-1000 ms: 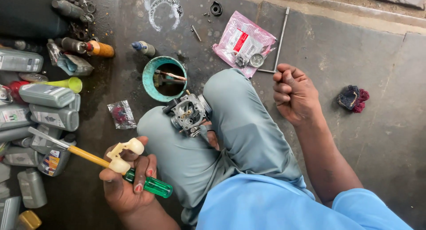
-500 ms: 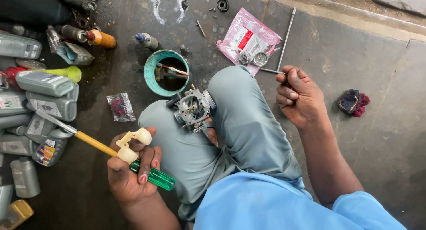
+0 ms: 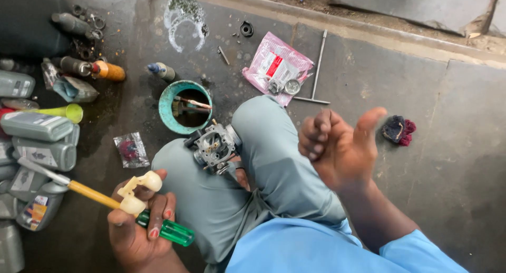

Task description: Repairing and cleaning a motorcycle carburetor using tools and cleaning fluid.

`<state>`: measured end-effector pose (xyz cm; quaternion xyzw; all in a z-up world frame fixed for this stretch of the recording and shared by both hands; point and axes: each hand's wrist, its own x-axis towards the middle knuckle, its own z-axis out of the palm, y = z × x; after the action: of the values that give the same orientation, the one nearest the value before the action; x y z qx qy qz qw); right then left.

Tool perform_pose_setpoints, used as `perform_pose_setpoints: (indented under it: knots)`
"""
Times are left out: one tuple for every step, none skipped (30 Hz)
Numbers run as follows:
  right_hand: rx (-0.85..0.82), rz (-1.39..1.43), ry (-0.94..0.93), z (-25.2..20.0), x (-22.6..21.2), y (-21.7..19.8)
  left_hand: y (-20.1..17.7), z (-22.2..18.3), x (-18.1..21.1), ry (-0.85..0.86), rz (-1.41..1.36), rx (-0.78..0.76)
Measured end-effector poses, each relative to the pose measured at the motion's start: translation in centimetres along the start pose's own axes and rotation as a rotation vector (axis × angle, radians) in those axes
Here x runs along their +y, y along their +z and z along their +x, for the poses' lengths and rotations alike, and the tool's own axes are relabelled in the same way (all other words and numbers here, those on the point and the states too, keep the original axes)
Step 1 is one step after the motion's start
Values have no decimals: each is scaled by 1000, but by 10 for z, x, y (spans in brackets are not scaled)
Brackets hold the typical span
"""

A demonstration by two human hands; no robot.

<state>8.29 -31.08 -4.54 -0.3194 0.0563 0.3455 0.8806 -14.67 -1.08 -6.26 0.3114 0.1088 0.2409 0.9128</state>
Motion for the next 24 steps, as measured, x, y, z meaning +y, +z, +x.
perform_pose_setpoints:
  knots:
    - [-109, -40, -52, -17, -1, 14, -4, 1, 1, -5, -22, -3]
    - [-214, -77, -105, -34, 0, 29, -9, 3, 3, -16, -41, -6]
    - [-214, -82, -120, -34, -9, 32, -20, -1, 2, -20, -46, -21]
    - [-634, -256, -61, -36, -16, 34, -33, -2, -1, -19, -115, -31]
    - [-1050, -439, 9, -38, -24, 36, -47, -3, -4, -20, -185, -41]
    - [-1037, -454, -9, -33, -28, 30, -55, -1, -3, -34, -193, -60]
    - [-913, -669, -306, -29, -31, 25, -64, 2, -1, -56, -166, -34]
    - [-786, -856, -590, -24, -31, 22, -72, -4, 8, -59, -126, 5]
    - [-790, -853, -597, 3, -29, 21, -60, 7, 7, -55, -122, 0]
    - [-445, -1168, -798, 28, -22, 21, -46, 2, 8, -37, -79, 17]
    - [-63, -1457, -977, 54, -12, 21, -35, -1, 10, -21, -35, 34]
    - [-91, -1441, -951, 77, 1, 5, -28, -9, 12, -6, -20, 66]
    - [-19, -1556, -899, 100, 16, -10, -20, -16, 15, 35, -31, 59]
    - [64, -1679, -859, 126, 26, -25, -13, -14, 13, 73, -50, 34]
    - [44, -1672, -850, 130, 32, -34, -14, -14, 15, 84, -42, 50]
    - [-22, -1758, -709, 135, 38, -45, -16, -16, 15, 84, -28, 65]
    - [-90, -1840, -567, 139, 44, -56, -18, -19, 14, 84, -14, 80]
    - [-118, -1832, -552, 138, 40, -67, -15, -21, 14, 96, -6, 104]
    - [-129, -1952, -364, 137, 36, -77, -13, -24, 14, 96, -20, 111]
    - [-131, -2059, -180, 138, 34, -87, -12, -22, 16, 93, -30, 105]
    - [-152, -2048, -178, 136, 36, -108, -9, -22, 18, 103, -17, 117]
    - [-53, -2146, -113, 136, 34, -128, -6, -20, 18, 113, -12, 122]
    - [49, -2240, -46, 138, 33, -148, -2, -16, 19, 123, -6, 126]
    - [27, -2244, -46, 138, 29, -167, 0, -14, 17, 135, -5, 140]
